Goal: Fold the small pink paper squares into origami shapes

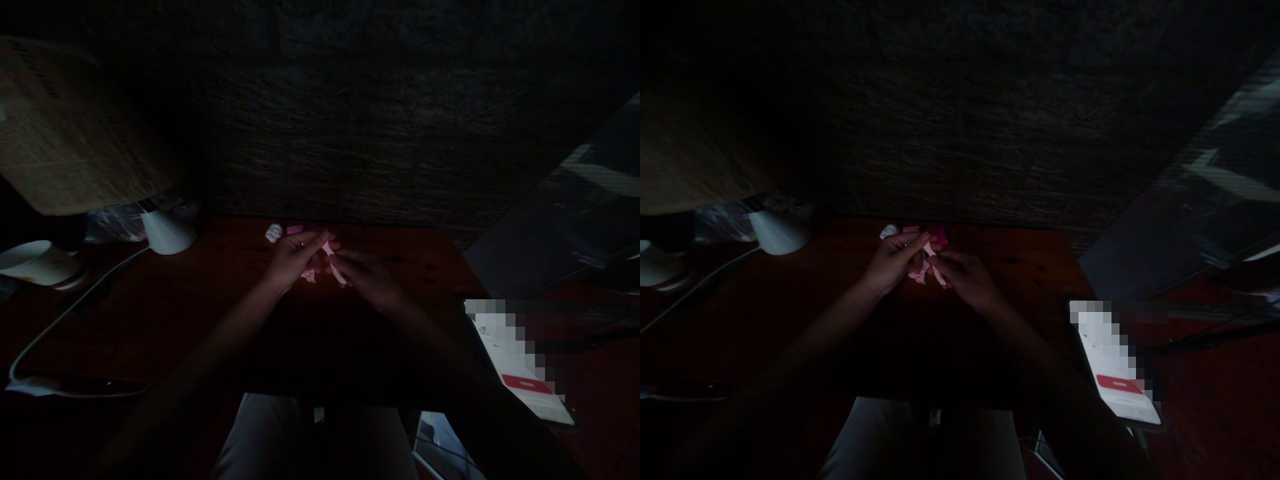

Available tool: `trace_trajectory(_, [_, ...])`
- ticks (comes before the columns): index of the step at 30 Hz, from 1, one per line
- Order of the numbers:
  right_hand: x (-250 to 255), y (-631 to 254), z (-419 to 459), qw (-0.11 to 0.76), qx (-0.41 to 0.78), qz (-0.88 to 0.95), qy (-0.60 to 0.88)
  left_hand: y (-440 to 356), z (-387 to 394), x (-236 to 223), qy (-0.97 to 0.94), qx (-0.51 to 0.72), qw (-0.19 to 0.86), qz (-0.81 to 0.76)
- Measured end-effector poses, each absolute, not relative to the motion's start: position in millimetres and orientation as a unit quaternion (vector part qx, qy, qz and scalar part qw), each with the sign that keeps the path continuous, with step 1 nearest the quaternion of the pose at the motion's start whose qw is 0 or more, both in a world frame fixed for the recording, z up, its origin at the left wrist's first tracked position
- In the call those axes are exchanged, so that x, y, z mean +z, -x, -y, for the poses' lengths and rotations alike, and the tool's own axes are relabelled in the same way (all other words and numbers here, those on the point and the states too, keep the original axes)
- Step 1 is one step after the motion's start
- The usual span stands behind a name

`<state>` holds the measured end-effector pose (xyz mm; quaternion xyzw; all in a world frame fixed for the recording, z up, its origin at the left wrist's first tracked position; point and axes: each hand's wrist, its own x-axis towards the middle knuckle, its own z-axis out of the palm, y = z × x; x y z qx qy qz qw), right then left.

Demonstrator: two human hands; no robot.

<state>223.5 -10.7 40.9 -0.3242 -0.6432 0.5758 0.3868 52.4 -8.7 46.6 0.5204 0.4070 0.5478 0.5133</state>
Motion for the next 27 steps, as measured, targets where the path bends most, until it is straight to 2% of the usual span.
trace_trajectory(7, [39.1, -224.8, 7.7, 0.397, 0.588, 0.622, 0.333, -49.8, 5.7, 41.3, -0.524, 0.505, 0.546, -0.416])
trace_trajectory(18, [38.0, -225.8, 3.8, 0.456, 0.603, 0.538, 0.373, -48.8, 4.3, 39.9, -0.52, 0.536, 0.508, -0.429])
trace_trajectory(22, [39.2, -228.6, 1.6, 0.477, 0.571, 0.525, 0.413, -46.1, 4.6, 38.3, -0.578, 0.487, 0.501, -0.421])
trace_trajectory(24, [39.8, -230.4, 0.7, 0.475, 0.559, 0.529, 0.427, -45.5, 4.6, 37.7, -0.618, 0.468, 0.478, -0.412])
trace_trajectory(27, [39.7, -232.9, -0.7, 0.466, 0.547, 0.543, 0.435, -45.6, 3.8, 37.2, -0.685, 0.47, 0.389, -0.398])
